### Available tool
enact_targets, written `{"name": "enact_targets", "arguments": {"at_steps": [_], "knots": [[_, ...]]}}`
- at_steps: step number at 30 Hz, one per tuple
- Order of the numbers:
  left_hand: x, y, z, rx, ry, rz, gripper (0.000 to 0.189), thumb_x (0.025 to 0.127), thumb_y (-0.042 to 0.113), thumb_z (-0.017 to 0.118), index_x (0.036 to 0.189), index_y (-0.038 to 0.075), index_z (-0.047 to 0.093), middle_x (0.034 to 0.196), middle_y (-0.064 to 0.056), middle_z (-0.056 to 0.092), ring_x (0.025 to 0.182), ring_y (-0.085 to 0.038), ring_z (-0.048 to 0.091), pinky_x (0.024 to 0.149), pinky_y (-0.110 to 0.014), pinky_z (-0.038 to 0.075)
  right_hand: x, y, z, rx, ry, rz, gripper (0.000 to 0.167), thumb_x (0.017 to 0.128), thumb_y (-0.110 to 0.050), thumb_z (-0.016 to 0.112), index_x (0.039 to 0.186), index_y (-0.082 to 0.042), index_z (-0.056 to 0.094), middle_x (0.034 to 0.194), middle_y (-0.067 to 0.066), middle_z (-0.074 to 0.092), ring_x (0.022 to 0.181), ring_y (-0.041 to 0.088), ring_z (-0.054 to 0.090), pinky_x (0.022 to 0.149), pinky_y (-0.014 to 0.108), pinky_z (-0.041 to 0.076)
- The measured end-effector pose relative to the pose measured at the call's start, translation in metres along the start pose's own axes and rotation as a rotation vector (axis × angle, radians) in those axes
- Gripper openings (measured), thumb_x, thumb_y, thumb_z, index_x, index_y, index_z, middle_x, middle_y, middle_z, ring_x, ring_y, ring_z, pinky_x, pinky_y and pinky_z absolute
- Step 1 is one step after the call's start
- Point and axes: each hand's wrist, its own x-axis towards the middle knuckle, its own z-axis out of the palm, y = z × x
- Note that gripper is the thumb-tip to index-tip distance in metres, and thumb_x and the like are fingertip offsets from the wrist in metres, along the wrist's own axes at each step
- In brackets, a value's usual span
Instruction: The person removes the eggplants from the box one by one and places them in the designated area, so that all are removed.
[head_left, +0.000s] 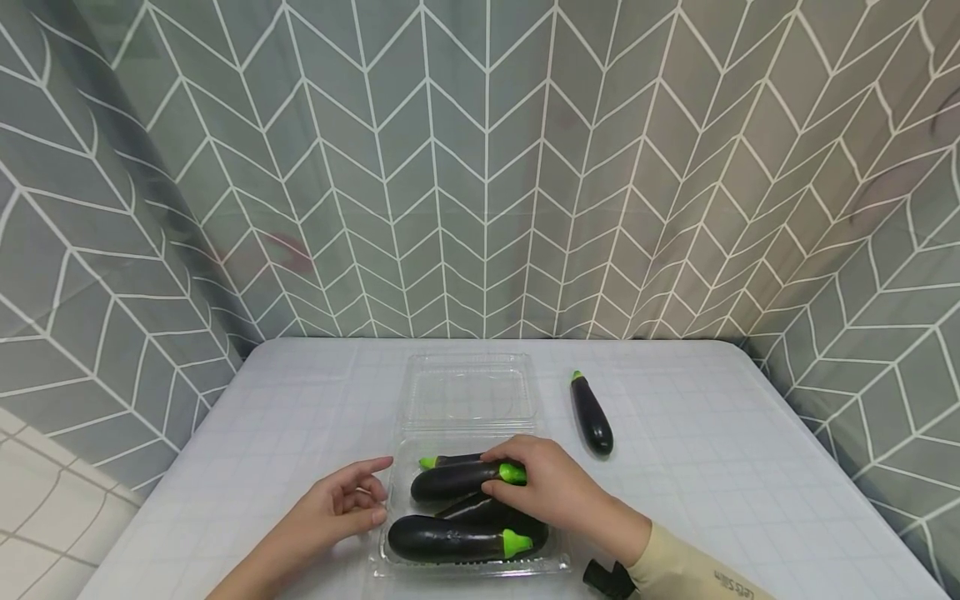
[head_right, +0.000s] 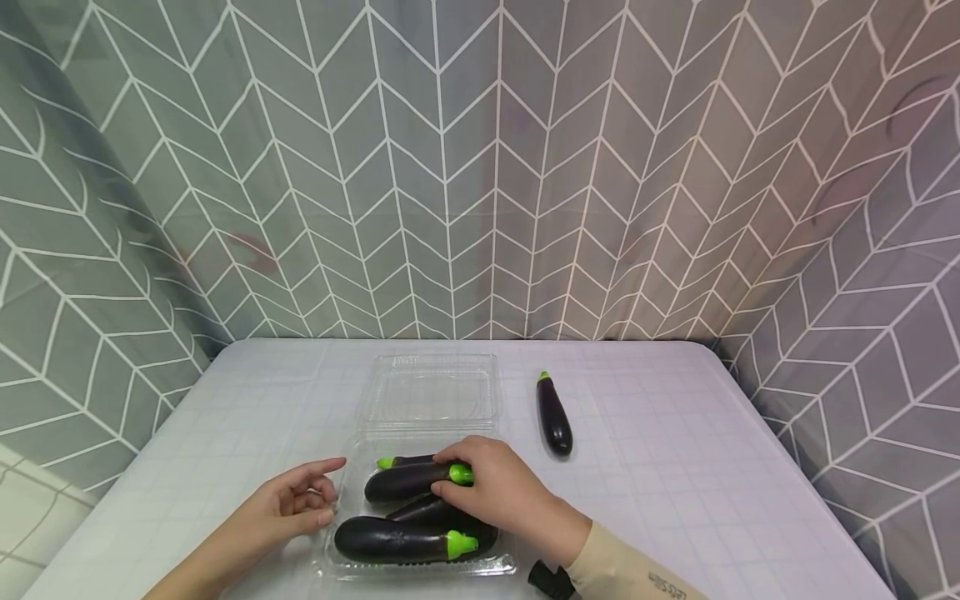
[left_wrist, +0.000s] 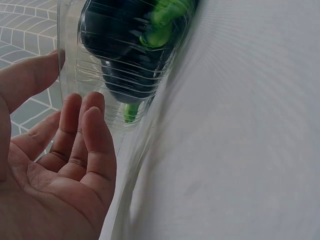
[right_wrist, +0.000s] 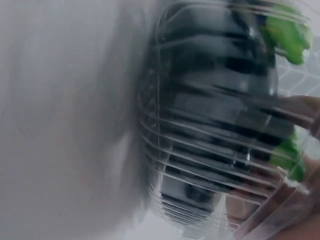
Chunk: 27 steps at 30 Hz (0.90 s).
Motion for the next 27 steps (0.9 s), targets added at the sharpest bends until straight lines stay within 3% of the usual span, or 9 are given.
{"name": "enact_targets", "arguments": {"at_steps": [6, 16, 22, 27], "knots": [[0.000, 0.001, 0.000, 0.010, 0.004, -0.018, 0.064, 0.091, 0.006, 0.070, 0.146, -0.006, 0.038, 0.108, -0.020, 0.056, 0.090, -0.018, 0.064, 0.070, -0.029, 0.056, 0.001, 0.003, -0.004, 0.099, 0.024, 0.059, 0.033, 0.089, -0.039, 0.074, 0.113, -0.017, 0.072, 0.110, -0.007, 0.068, 0.093, 0.007, 0.061, 0.076, 0.026, 0.052], [0.000, 0.003, 0.001, 0.010, 0.018, -0.054, 0.065, 0.092, 0.009, 0.071, 0.146, -0.005, 0.039, 0.109, -0.022, 0.056, 0.091, -0.019, 0.064, 0.071, -0.029, 0.055, 0.005, 0.004, -0.015, 0.370, 0.096, 0.220, 0.043, 0.085, -0.035, 0.079, 0.122, -0.019, 0.066, 0.108, -0.002, 0.065, 0.082, 0.013, 0.065, 0.073, 0.027, 0.055], [0.000, 0.004, 0.002, 0.004, 0.018, -0.045, 0.064, 0.091, 0.008, 0.071, 0.145, -0.006, 0.040, 0.107, -0.021, 0.056, 0.090, -0.019, 0.064, 0.070, -0.029, 0.055, 0.008, 0.010, -0.021, 0.544, 0.154, 0.313, 0.049, 0.083, -0.031, 0.082, 0.127, -0.019, 0.064, 0.113, 0.005, 0.064, 0.094, 0.019, 0.067, 0.077, 0.029, 0.055], [0.000, 0.004, 0.001, 0.012, 0.018, -0.039, 0.064, 0.091, 0.008, 0.071, 0.146, -0.005, 0.040, 0.108, -0.021, 0.056, 0.091, -0.020, 0.064, 0.071, -0.029, 0.056, 0.010, 0.014, -0.025, 0.734, 0.175, 0.304, 0.049, 0.085, -0.022, 0.080, 0.130, -0.008, 0.062, 0.116, 0.011, 0.063, 0.102, 0.025, 0.064, 0.086, 0.030, 0.053]]}}
